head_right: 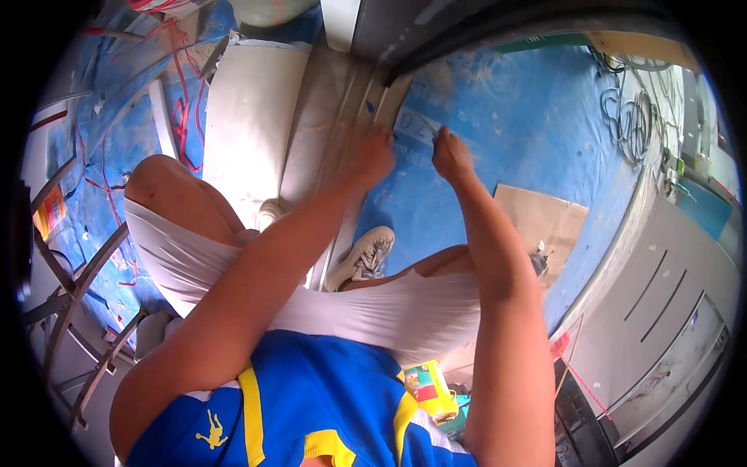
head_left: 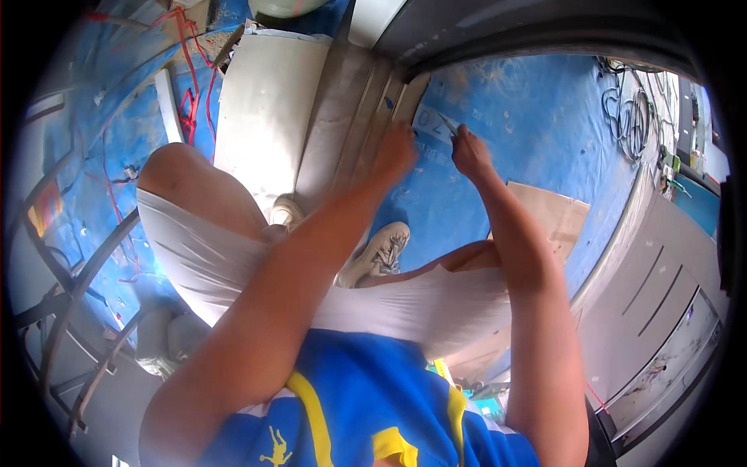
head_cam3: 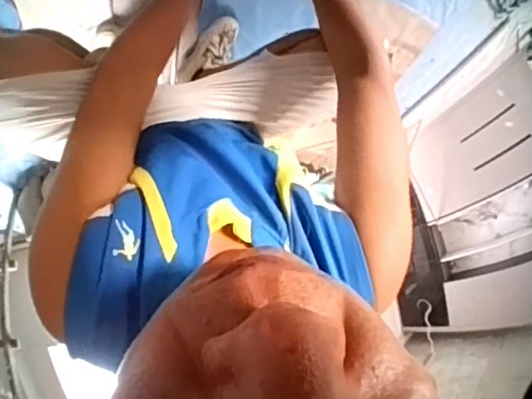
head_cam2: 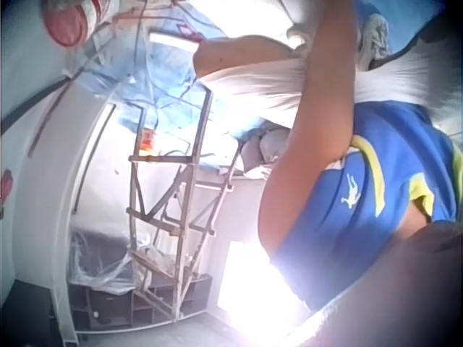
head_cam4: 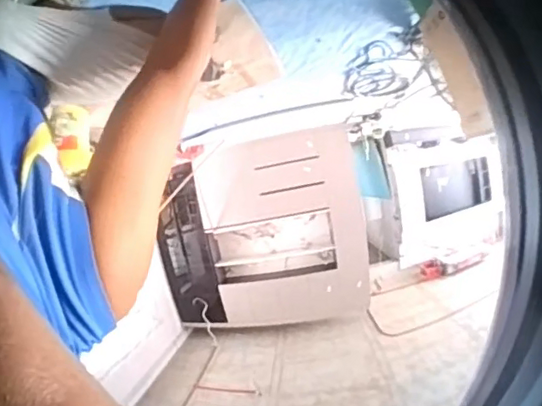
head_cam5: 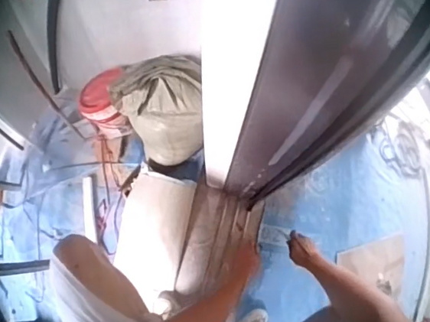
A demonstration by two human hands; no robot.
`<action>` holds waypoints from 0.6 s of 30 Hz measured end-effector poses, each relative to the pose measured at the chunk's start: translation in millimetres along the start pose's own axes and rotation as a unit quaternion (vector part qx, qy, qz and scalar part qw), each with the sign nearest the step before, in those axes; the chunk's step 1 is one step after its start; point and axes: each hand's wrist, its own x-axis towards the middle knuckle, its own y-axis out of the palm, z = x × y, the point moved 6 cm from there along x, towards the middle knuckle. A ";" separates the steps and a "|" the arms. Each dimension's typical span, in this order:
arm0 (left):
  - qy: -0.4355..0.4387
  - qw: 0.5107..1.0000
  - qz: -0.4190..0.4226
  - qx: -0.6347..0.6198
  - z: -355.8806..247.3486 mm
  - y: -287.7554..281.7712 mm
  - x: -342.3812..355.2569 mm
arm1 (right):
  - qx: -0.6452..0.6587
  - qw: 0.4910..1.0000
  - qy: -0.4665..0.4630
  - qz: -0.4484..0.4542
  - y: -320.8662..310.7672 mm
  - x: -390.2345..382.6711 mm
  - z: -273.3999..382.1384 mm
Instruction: The person works on wiring inside a wall frame, then moves to a workstation to handle wires and components with a pair of pliers before retrieving more items from a toolbox.
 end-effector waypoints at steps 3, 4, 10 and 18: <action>0.045 0.997 0.063 0.027 11.9 26.9 -2.9 | -0.038 0.992 -0.037 -0.115 3.1 7.7 11.2; 0.100 0.993 0.059 0.028 10.6 30.2 -2.3 | -0.078 0.965 -0.099 -0.231 -6.3 5.8 27.2; 0.000 0.999 -0.044 -0.014 19.5 10.5 37.3 | 0.265 0.930 -0.060 -0.247 -22.4 91.3 86.7; 0.190 0.970 -0.102 0.111 9.4 -35.2 130.4 | 0.177 0.933 -0.104 -0.296 -18.6 104.9 98.3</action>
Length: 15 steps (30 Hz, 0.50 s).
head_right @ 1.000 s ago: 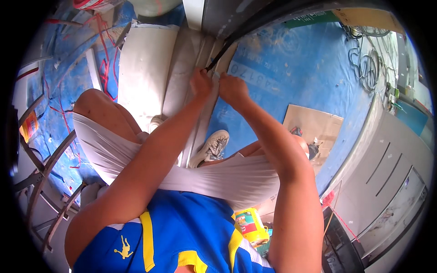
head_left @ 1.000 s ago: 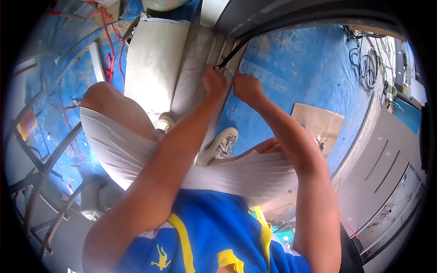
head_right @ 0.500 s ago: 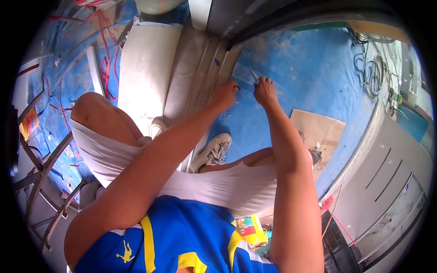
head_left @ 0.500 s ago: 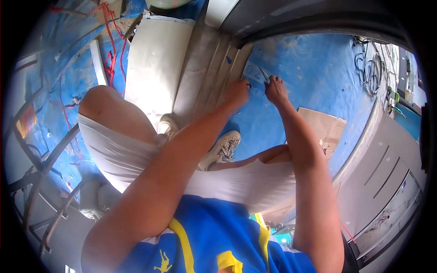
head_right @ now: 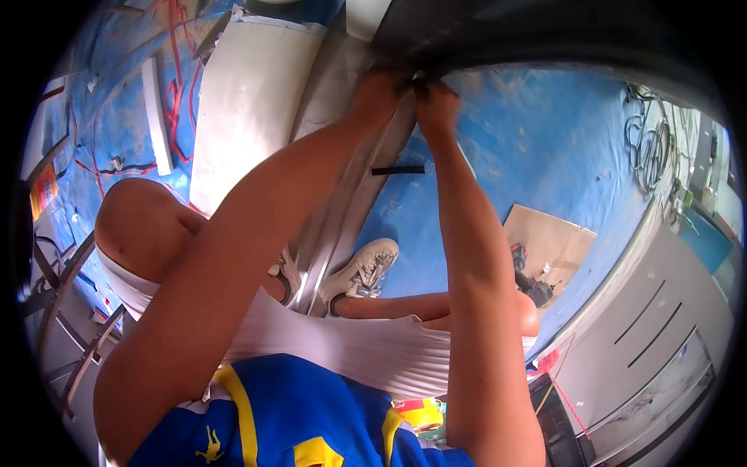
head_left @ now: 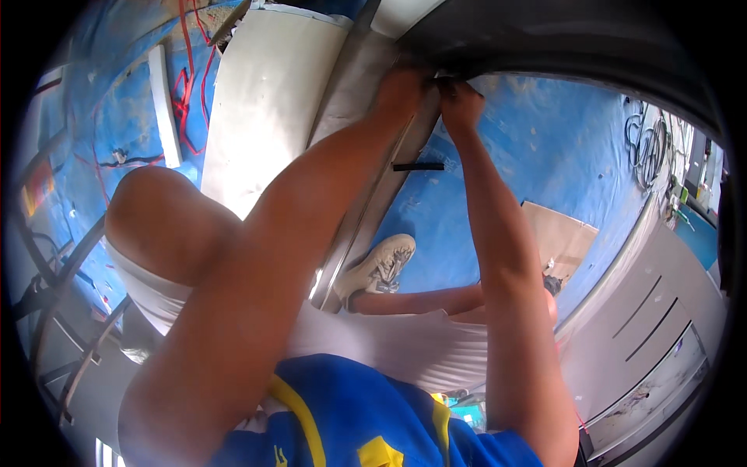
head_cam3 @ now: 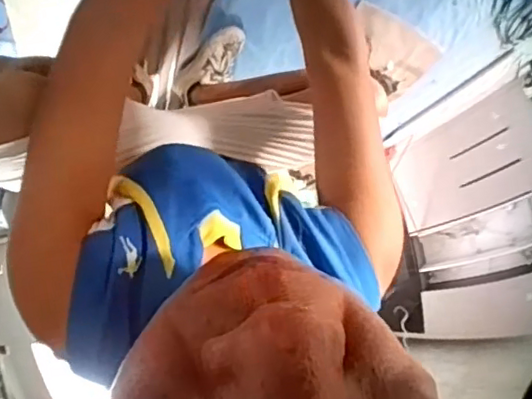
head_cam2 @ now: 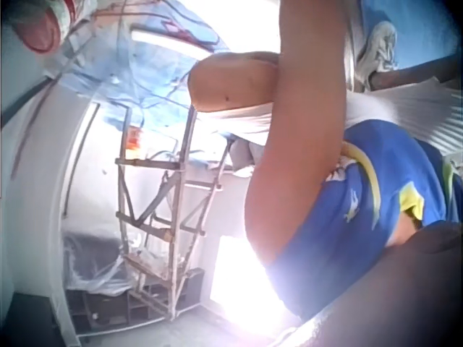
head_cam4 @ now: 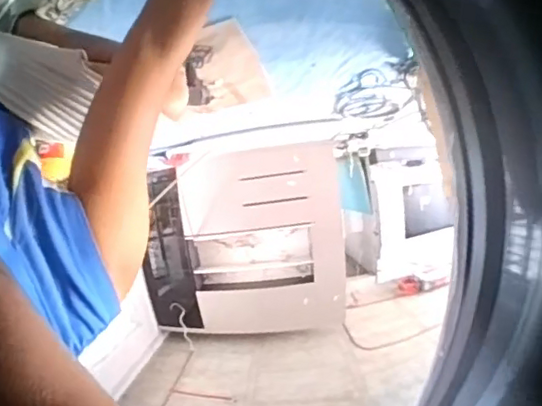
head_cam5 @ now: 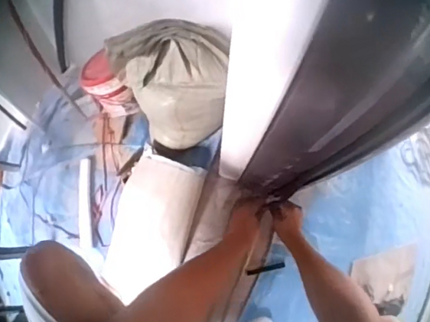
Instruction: The person works on wiring inside a wall frame, then moves to a workstation to handle wires and components with a pair of pliers before retrieving more items from a toolbox.
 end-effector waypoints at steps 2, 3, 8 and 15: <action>0.029 0.999 0.026 -0.007 5.1 5.5 11.9 | 0.051 0.997 -0.025 -0.047 -5.1 -3.5 2.8; 0.050 0.998 0.023 0.001 3.9 8.1 16.5 | 0.048 0.998 -0.026 -0.045 -5.4 -2.9 1.6; 0.008 0.994 0.094 0.053 9.9 20.5 35.9 | -0.014 0.996 -0.039 -0.084 -9.7 6.8 1.1; -0.028 0.978 0.143 0.148 1.2 15.0 36.6 | -0.037 0.994 -0.044 -0.090 -6.4 9.2 -8.0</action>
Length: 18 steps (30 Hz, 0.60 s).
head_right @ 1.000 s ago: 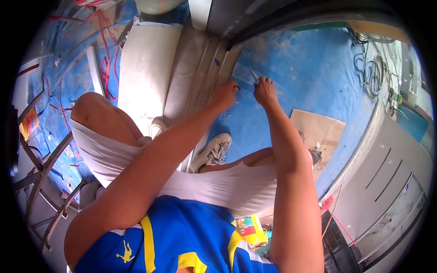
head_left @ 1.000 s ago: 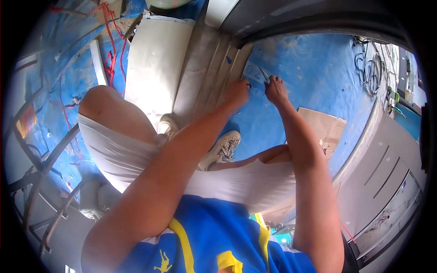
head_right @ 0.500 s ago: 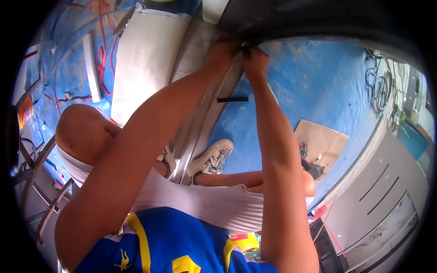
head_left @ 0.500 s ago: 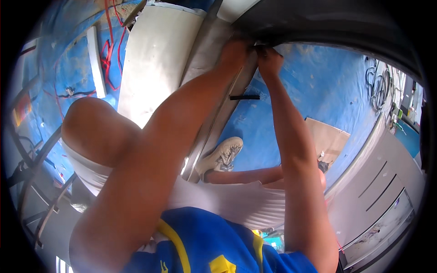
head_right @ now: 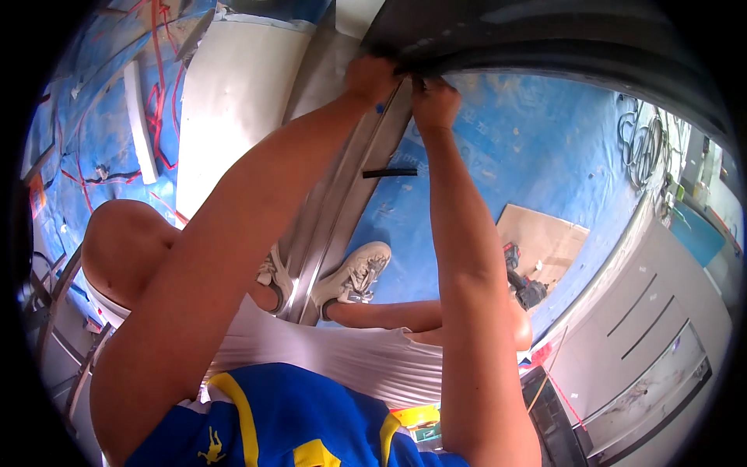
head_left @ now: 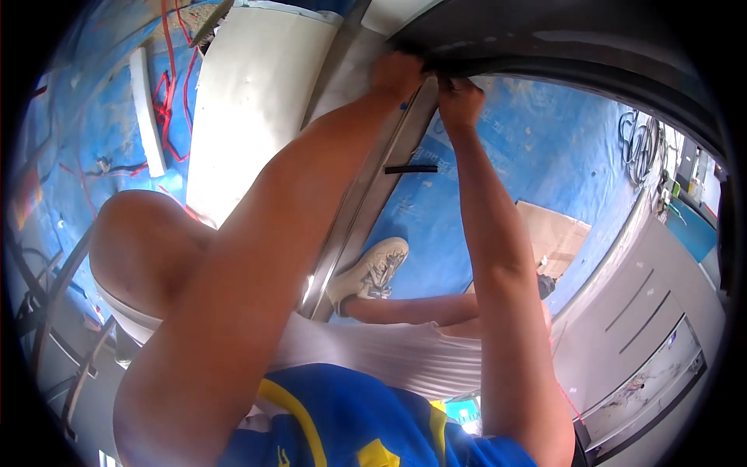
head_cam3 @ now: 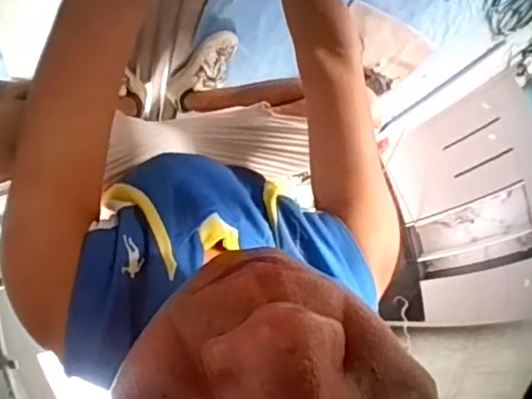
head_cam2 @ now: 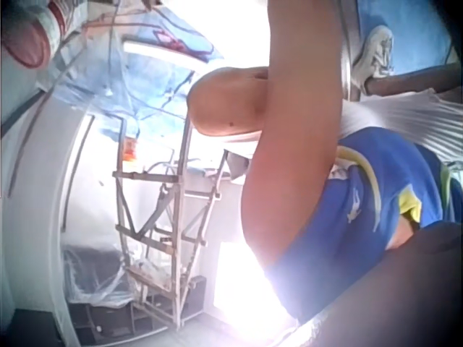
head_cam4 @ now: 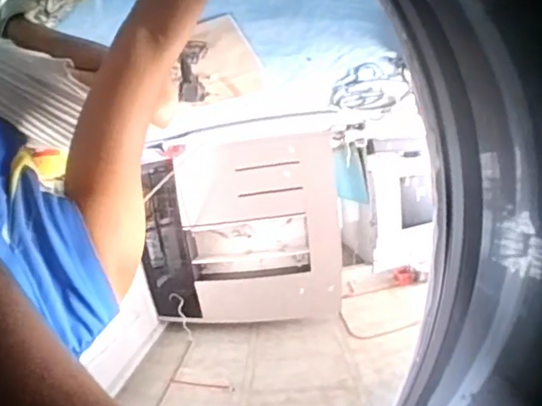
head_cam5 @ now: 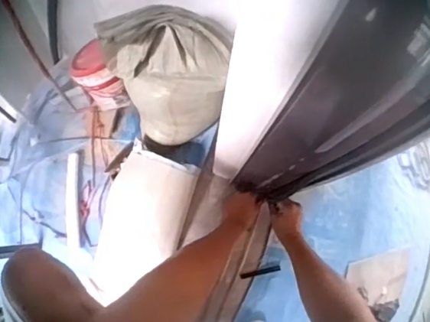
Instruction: The person works on wiring inside a wall frame, then moves to a workstation to handle wires and components with a pair of pliers before retrieving more items from a toolbox.
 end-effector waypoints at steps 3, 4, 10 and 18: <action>0.010 1.000 0.011 0.018 2.6 -3.7 1.3 | -0.022 1.000 -0.012 0.000 2.2 -0.9 0.3; 0.018 0.999 0.015 0.026 4.5 -3.9 1.4 | -0.026 0.999 -0.025 0.004 3.9 -1.8 1.7; 0.030 0.999 -0.011 0.020 5.8 -6.1 6.2 | -0.053 0.998 -0.044 -0.002 2.3 0.8 2.4; -0.025 1.000 -0.006 0.014 10.7 -4.0 8.3 | 0.011 0.971 0.232 -0.049 -6.1 -21.0 -16.2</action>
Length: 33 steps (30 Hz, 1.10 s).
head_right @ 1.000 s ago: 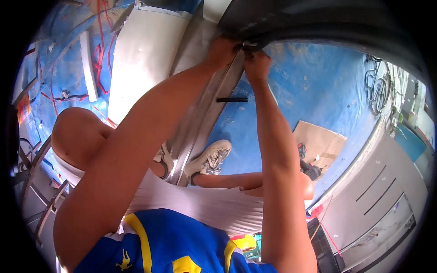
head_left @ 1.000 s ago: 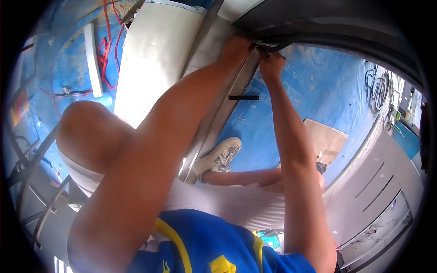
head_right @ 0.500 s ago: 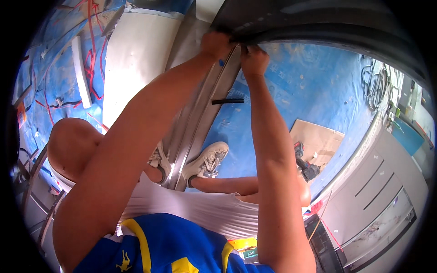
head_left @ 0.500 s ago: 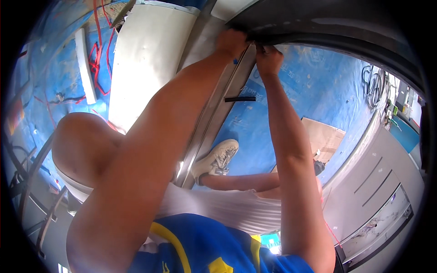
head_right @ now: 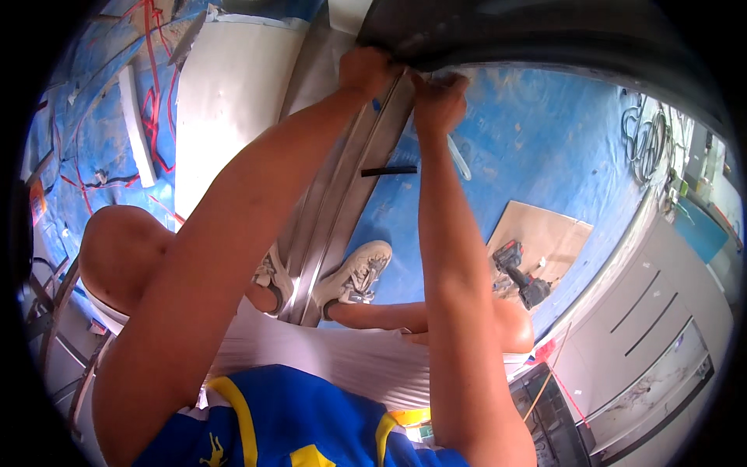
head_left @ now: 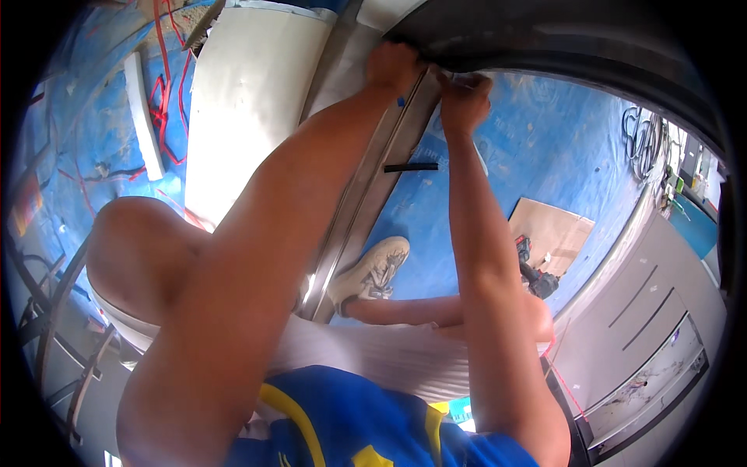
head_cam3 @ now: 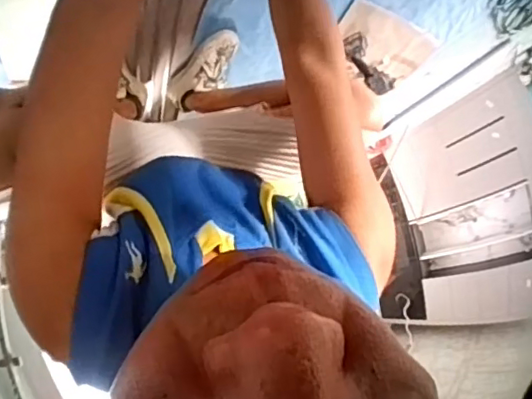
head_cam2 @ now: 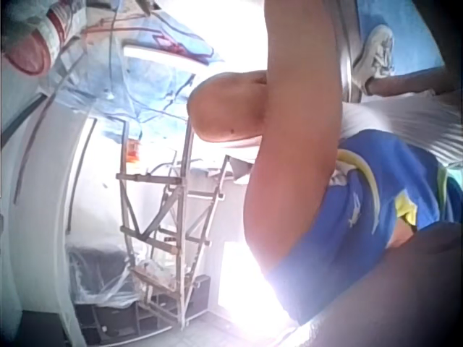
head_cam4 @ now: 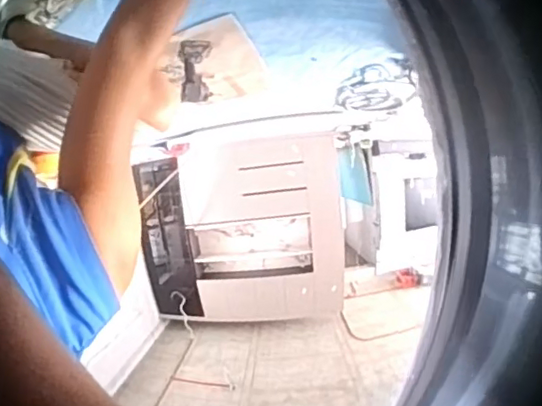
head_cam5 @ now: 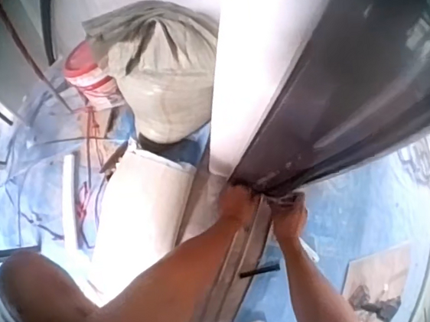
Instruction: The person works on wiring inside a wall frame, then moves to a workstation to handle wires and components with a pair of pliers before retrieving more items from a toolbox.
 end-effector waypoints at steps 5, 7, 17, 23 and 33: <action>-0.023 0.999 -0.035 -0.003 -3.0 -0.5 2.1 | 0.014 0.994 -0.105 0.037 21.3 19.3 4.9; -0.040 0.999 -0.029 0.013 -3.3 1.5 2.4 | 0.027 0.993 -0.110 0.027 30.4 23.1 -7.1; 0.049 0.999 -0.013 0.012 23.1 -11.6 0.2 | 0.058 0.994 -0.083 -0.027 56.5 12.4 2.5; 0.071 0.995 0.066 -0.039 15.8 -23.0 -52.0 | 0.017 0.997 -0.026 -0.076 56.1 8.1 -15.8; 0.145 0.981 0.124 0.031 45.6 -12.7 -77.2 | 0.037 0.993 -0.112 0.003 41.4 22.9 -2.1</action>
